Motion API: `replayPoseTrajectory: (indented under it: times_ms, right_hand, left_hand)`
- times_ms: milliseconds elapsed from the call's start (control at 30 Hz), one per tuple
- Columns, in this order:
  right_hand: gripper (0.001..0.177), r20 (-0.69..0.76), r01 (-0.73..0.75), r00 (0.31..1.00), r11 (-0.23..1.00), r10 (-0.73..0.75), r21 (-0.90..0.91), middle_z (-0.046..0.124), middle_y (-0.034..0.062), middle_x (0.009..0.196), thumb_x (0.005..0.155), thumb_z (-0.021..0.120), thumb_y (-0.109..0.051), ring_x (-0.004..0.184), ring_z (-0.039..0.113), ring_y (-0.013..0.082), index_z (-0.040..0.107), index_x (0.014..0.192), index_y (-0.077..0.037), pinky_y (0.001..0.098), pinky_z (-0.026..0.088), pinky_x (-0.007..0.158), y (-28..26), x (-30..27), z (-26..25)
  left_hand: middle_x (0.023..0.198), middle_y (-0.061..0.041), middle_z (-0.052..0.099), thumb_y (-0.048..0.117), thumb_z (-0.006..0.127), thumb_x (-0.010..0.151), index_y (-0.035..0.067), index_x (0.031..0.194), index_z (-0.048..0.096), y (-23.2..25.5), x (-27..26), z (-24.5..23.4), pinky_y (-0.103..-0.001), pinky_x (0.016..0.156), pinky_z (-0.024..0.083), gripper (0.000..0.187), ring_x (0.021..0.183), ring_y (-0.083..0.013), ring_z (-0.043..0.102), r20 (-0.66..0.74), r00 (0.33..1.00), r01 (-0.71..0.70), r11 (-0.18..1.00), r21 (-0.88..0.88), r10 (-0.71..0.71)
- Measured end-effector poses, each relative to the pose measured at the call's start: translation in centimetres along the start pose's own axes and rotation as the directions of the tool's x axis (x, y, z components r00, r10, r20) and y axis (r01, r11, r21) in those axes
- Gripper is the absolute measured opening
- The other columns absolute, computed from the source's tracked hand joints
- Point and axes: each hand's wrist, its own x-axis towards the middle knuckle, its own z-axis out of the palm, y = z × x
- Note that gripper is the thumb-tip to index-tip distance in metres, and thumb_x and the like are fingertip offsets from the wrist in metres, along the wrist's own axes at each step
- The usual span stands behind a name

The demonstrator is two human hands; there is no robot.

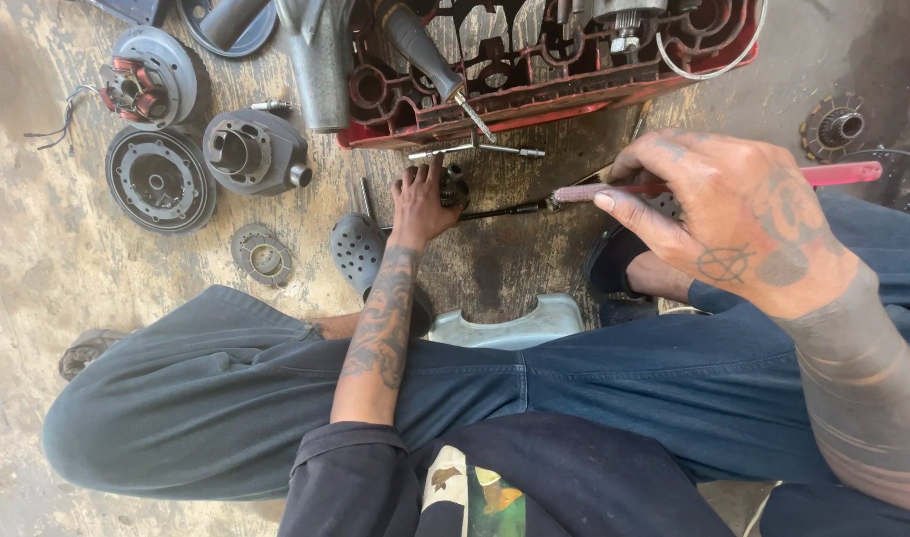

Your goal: The person sits on the floor and uses a small brush to clean the teeth of a circular metal gear. They then pick up a larger, segmented metal ring and clean its inner surface with the brush. Finally, they place the cleaned ring onto a cylindrical metal component.

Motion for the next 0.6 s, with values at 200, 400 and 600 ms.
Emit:
replayPoseTrajectory:
  times_ms: [200, 400, 600]
  right_hand:
    - [0.023, 0.024, -0.001, 1.000, 1.000, 0.001, -0.029, 0.075, 0.0027, 0.094, 0.105, 0.071, -0.032, 0.085, 0.071, 0.0244, 0.070, 0.108, -0.009, 0.0395, 0.052, 0.068, -0.4, 0.3, -0.5]
    - [0.022, 0.099, -0.075, 0.992, 0.994, 0.083, -0.080, 0.073, 0.0021, 0.100, 0.110, 0.068, -0.030, 0.091, 0.070, 0.0217, 0.073, 0.110, -0.009, 0.0370, 0.052, 0.073, 0.0, 0.0, -0.9]
    - [0.020, 0.068, -0.134, 0.988, 0.986, 0.141, -0.097, 0.072, 0.0028, 0.098, 0.112, 0.073, -0.030, 0.086, 0.067, 0.0220, 0.073, 0.110, -0.010, 0.0354, 0.050, 0.073, 0.1, -0.2, -0.6]
  left_hand:
    - [0.139, -0.016, 0.057, 0.034, 0.069, 0.084, 0.009, 0.151, 0.041, -1.9, -2.7, -4.3, -0.055, 0.109, 0.037, 0.077, 0.130, -0.0317, 0.047, -0.142, 0.983, -0.146, 0.959, -0.243, 0.114]
    - [0.101, -0.007, 0.075, -0.001, 0.073, 0.081, 0.009, 0.101, 0.074, -11.3, -4.8, -5.4, -0.033, 0.087, 0.059, 0.022, 0.094, -0.0213, 0.071, -0.605, 0.661, 0.319, 0.896, -0.309, -0.444]
    - [0.146, -0.018, 0.038, 0.033, 0.070, 0.081, 0.014, 0.152, 0.032, -22.4, -8.7, -0.7, -0.059, 0.113, 0.037, 0.083, 0.138, -0.0370, 0.038, 0.089, -0.076, 0.567, -0.117, -0.815, -0.993]
